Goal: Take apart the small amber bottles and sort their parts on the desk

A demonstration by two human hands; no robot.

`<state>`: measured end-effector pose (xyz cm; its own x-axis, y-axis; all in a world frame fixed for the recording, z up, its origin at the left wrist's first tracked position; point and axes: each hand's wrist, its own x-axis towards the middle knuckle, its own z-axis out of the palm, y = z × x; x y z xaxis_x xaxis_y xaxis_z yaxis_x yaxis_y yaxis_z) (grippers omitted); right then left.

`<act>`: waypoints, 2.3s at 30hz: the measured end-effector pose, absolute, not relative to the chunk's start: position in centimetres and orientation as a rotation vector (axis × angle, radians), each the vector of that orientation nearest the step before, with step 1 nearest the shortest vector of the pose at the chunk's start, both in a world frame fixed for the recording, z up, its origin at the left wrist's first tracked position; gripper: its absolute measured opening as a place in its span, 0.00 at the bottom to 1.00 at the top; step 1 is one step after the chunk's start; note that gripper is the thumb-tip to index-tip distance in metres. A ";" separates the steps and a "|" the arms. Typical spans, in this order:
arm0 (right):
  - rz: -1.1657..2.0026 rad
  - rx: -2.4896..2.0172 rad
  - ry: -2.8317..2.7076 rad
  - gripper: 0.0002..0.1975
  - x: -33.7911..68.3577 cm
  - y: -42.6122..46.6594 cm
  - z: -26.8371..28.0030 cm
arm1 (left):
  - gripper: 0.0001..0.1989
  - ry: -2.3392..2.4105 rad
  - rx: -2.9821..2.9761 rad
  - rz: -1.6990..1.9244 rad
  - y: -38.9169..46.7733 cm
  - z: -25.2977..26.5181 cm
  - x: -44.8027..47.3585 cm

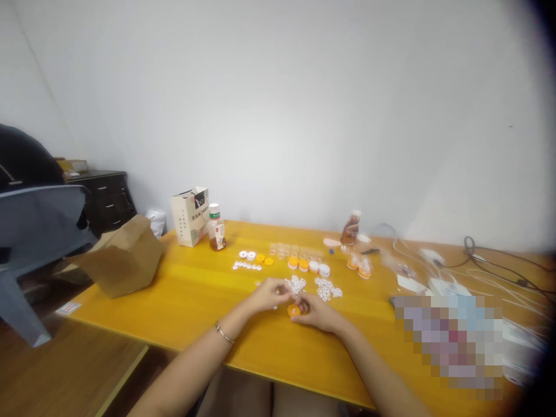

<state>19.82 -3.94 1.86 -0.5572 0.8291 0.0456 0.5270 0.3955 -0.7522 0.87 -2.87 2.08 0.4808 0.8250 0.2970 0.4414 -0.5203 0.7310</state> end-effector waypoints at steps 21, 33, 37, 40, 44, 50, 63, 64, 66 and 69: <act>1.000 -1.171 -2.268 0.11 19.9 -4.3 2.2 | 0.05 1.680 2.205 0.601 -0.1 2.4 -5.3; 1.032 -1.155 -2.267 0.11 19.9 -4.6 2.7 | 0.05 1.733 2.247 0.557 0.0 2.5 -5.3; 1.037 -1.160 -2.256 0.11 19.9 -4.7 2.8 | 0.06 1.695 2.291 0.601 -0.5 3.0 -4.8; 1.060 -1.141 -2.245 0.11 19.9 -4.6 2.8 | 0.07 1.476 2.357 0.642 -1.6 3.7 -3.7; 1.078 -1.111 -2.208 0.12 20.1 -4.5 2.8 | 0.09 0.914 2.446 0.642 -3.3 4.3 -1.9; 1.108 -1.045 -2.163 0.14 20.3 -4.4 2.9 | 0.09 0.675 2.521 0.665 -4.2 4.1 -0.4; 0.869 -1.178 -1.881 0.20 21.0 -3.2 3.2 | 0.06 1.284 2.481 0.905 -0.1 5.5 -2.5; 0.821 -1.195 -1.849 0.19 21.1 -3.1 3.2 | 0.06 1.446 2.484 0.859 0.7 5.7 -2.7; 0.753 -1.206 -1.788 0.19 21.3 -2.9 3.3 | 0.06 1.580 2.481 0.810 2.4 6.0 -2.8; 0.708 -1.217 -1.712 0.18 21.7 -2.5 3.0 | 0.07 1.686 2.480 0.740 4.3 5.6 -2.4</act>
<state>21.73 -2.54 2.95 -0.1191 0.9342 0.3363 0.4243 0.3541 -0.8334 -2.37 4.31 5.55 0.2899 0.8885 0.3557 0.8632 -0.4032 0.3037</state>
